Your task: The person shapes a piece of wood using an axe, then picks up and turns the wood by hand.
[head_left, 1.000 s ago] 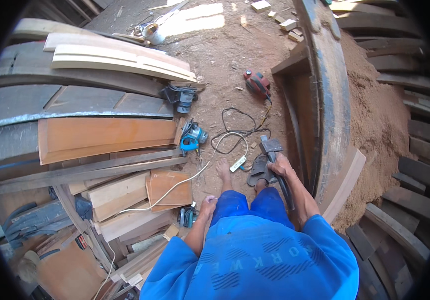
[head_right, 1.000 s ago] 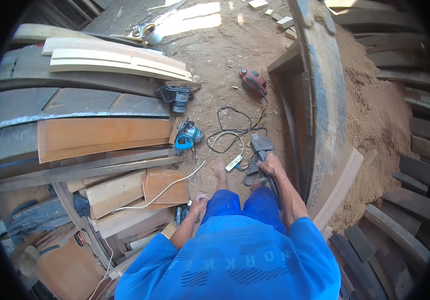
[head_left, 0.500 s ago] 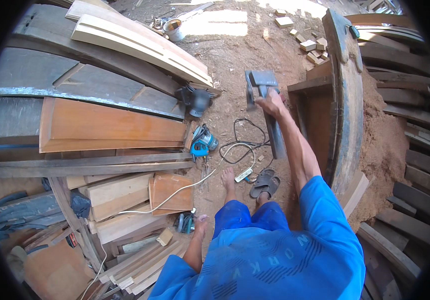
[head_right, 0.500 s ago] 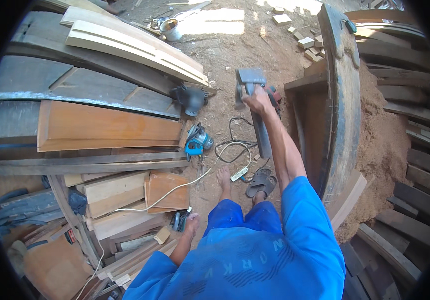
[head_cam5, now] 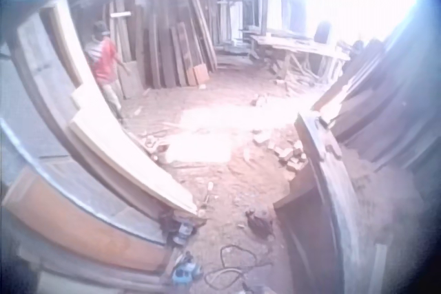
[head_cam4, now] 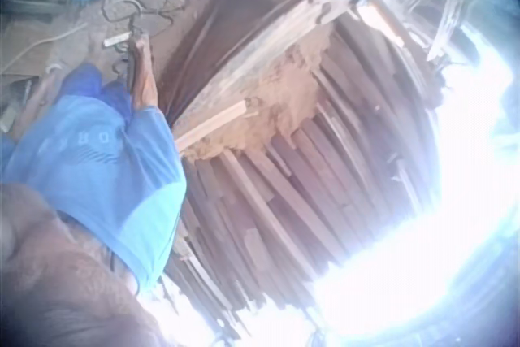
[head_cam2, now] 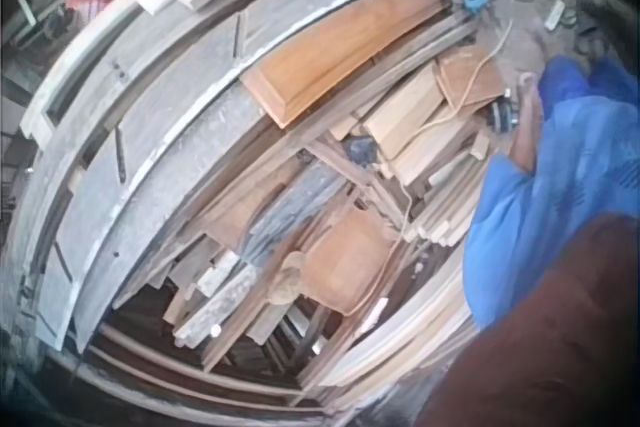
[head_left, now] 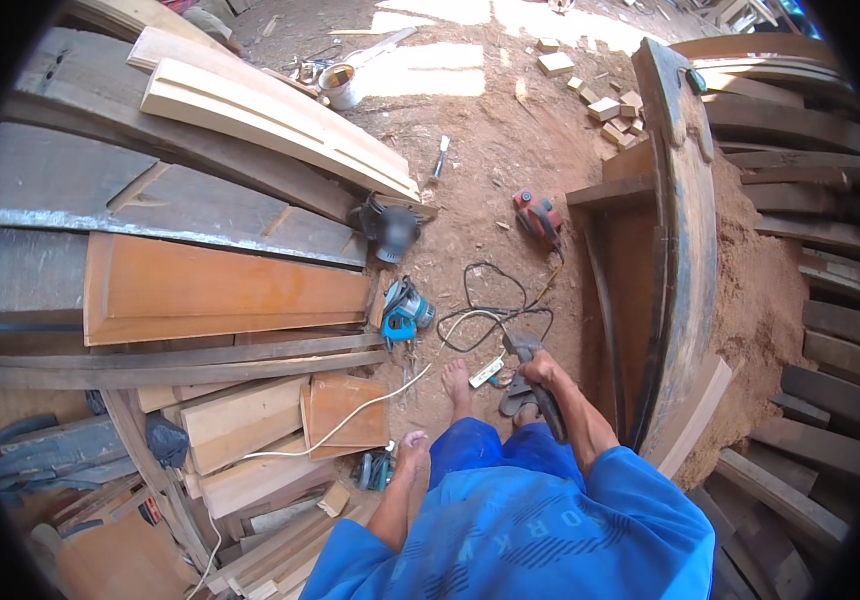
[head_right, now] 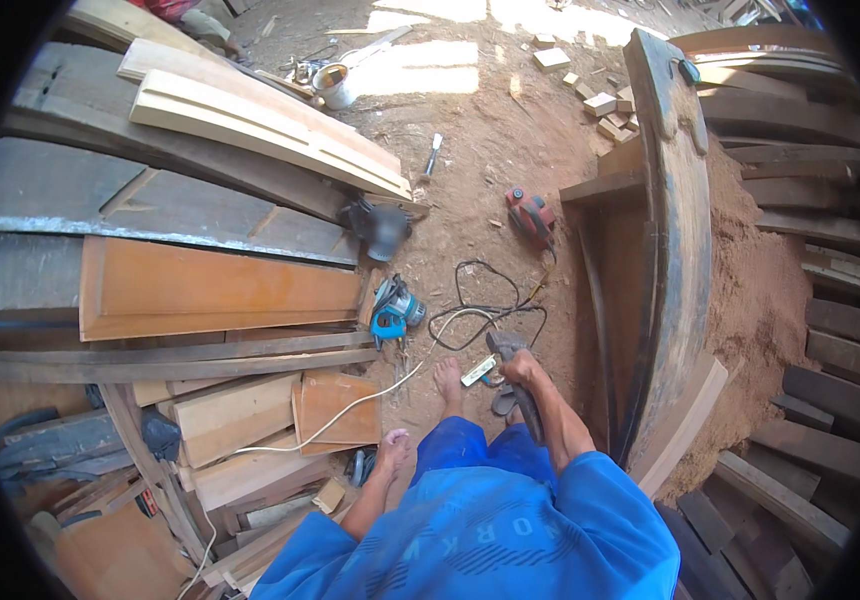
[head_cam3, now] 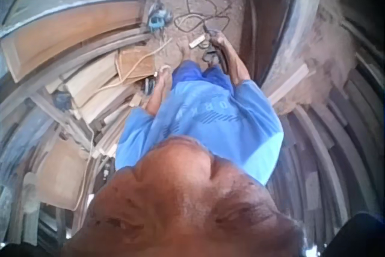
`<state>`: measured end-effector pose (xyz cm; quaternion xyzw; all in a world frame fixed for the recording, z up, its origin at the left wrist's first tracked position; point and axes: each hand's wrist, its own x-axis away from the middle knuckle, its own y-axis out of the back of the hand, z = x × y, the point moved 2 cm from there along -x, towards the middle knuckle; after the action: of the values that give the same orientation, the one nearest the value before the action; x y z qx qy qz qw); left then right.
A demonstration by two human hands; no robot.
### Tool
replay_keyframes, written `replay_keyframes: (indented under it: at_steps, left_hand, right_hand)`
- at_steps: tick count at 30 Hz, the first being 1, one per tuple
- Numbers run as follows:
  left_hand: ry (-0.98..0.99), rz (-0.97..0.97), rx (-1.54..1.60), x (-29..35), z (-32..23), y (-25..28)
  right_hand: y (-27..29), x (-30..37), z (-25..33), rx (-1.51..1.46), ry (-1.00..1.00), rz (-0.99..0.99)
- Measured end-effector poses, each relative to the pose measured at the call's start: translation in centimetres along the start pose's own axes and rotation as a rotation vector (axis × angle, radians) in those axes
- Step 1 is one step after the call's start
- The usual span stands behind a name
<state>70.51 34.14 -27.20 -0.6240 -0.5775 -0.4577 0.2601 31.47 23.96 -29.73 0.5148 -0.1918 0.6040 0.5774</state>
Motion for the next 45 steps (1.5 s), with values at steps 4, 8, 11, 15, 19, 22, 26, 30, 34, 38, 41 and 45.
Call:
replay_keyframes:
  at_steps: [4, 8, 11, 15, 19, 22, 26, 30, 34, 38, 41, 45]
  left_hand:
    - [0.102, 0.053, 0.01, -1.6, 3.2, 2.3]
    - [0.144, 0.026, 0.035, -1.4, 2.6, 2.9]
    - [0.145, -0.002, 0.053, -0.6, 2.2, 2.7]
    - [0.072, -0.035, 0.036, -0.4, 2.6, 2.3]
    - [0.119, 0.016, -0.034, -1.6, 2.3, 1.4]
    - [0.085, 0.161, -0.09, -5.2, 5.1, 1.8]
    - [-0.081, 0.118, -0.304, -7.0, 1.0, 1.8]
    - [-0.245, 0.106, -0.572, -6.2, -5.8, -1.3]
    - [-0.34, 0.143, -0.71, -2.2, -10.7, -8.8]
    - [-0.465, 0.4, -0.817, 2.7, -11.3, -20.5]
    - [-0.507, 0.56, -0.851, 6.5, -7.9, -29.1]
    - [-0.446, 0.803, -0.864, 14.3, -2.8, -39.6]
  right_hand:
    - [-1.0, 0.3, 1.1, 0.048, -0.064, 0.073]
    - [2.4, -3.1, 6.4, -0.073, 0.114, -0.049]
    - [7.0, -3.8, 14.5, 0.08, 0.246, -0.095]
    - [8.6, -2.9, 19.2, 0.088, 0.377, -0.192]
    - [4.4, -1.0, 13.3, 0.347, 0.655, -0.082]
    - [5.5, 5.9, 11.1, 0.298, 0.471, -0.029]
    - [12.4, 14.0, 2.0, 0.124, 0.339, -0.326]
    - [20.6, 22.9, -8.5, -0.15, 0.106, -0.811]
    - [23.0, 28.6, -24.2, -0.03, -0.055, -1.183]
    - [19.5, 32.9, -34.3, -0.116, -0.401, -1.084]
    - [17.6, 33.8, -35.0, -0.36, -0.335, -0.77]
    - [14.5, 28.3, -38.6, -0.421, -0.256, -0.824]
